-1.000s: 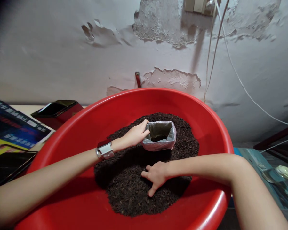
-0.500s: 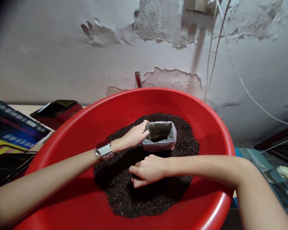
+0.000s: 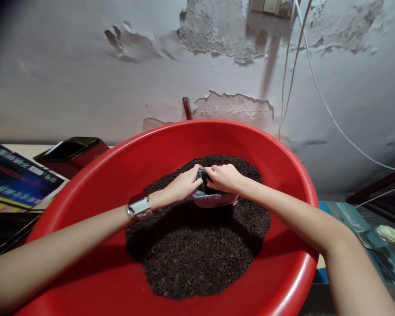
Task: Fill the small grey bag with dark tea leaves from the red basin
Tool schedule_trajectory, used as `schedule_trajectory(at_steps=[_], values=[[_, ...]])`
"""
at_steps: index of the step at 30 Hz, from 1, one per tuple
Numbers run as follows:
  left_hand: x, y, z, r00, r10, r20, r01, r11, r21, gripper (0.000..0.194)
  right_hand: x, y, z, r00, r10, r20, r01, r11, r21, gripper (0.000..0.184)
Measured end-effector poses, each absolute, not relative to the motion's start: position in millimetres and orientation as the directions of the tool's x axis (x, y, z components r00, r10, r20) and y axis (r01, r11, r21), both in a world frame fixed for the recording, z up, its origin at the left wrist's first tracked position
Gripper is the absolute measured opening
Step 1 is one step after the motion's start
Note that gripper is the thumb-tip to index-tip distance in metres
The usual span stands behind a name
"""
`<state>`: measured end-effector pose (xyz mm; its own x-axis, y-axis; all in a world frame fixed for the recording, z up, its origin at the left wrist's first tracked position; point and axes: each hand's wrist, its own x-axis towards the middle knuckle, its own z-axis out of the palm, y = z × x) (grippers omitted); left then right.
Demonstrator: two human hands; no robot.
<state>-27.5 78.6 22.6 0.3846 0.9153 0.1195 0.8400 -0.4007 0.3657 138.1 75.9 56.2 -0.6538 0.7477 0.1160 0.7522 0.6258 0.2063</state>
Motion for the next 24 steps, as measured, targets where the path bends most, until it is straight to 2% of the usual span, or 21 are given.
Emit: schedule_trajectory(at_steps=[3,15,20,22,24], values=[[-27,78,24,0.385,0.915,0.117,0.846,-0.401,0.352,0.019,137,72,55,-0.676,0.736,0.043,0.721,0.647,0.248,0.036],[-28,79,22,0.382,0.917,0.112,0.853,-0.397,0.338,0.019,138,71,56,-0.702,0.706,0.092,0.706,0.674,0.216,0.039],[-28,81,21,0.383,0.918,0.102,0.854,-0.394,0.339,0.02,123,53,60,-0.821,0.535,0.199,0.57,0.784,0.246,0.036],[-28,81,21,0.372,0.922,0.104,0.858,-0.384,0.341,0.021,116,38,52,-0.901,0.408,0.145,0.431,0.875,0.221,0.036],[-28,80,22,0.366,0.924,0.11,0.857,-0.381,0.347,0.023,112,20,36,-0.95,0.312,0.018,0.311,0.939,0.145,0.039]])
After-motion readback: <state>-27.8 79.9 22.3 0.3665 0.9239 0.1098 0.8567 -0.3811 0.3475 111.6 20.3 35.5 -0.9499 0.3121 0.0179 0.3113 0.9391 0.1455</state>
